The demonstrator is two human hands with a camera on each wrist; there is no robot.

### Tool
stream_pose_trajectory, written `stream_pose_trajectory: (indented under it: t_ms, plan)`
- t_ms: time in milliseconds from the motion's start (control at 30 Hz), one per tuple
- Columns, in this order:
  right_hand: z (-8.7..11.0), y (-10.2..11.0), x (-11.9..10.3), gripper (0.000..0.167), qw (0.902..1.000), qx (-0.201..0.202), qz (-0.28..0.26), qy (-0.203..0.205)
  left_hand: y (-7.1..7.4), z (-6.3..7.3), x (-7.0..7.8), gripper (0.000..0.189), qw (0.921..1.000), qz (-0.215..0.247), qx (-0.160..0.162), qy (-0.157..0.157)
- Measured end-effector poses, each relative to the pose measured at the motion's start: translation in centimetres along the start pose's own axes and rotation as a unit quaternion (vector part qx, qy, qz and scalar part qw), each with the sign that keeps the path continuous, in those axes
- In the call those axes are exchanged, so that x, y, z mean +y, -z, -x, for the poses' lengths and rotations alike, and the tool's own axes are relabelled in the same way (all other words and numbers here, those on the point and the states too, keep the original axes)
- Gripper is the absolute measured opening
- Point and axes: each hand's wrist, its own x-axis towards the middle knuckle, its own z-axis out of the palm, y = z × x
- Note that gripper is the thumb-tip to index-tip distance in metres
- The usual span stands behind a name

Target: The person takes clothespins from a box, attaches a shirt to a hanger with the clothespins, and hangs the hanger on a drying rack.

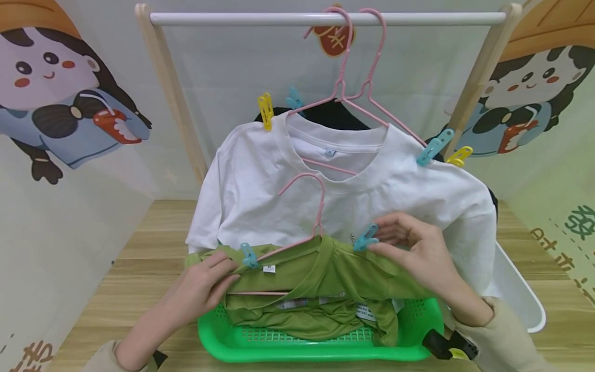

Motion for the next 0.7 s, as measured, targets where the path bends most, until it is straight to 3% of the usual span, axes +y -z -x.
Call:
stream_pose_trajectory:
  t_ms: [333, 700]
  plan:
    - [-0.03, -0.21, 0.39, 0.027, 0.9988, 0.021, 0.028, 0.035, 0.04, -0.01, -0.02, 0.042, 1.0, 0.003, 0.002, -0.002]
    - [0.06, -0.66, 0.63, 0.021, 0.9984, -0.008, 0.052, 0.022, 0.11, 0.08, -0.24, 0.039, 0.9998, 0.021, 0.003, -0.006]
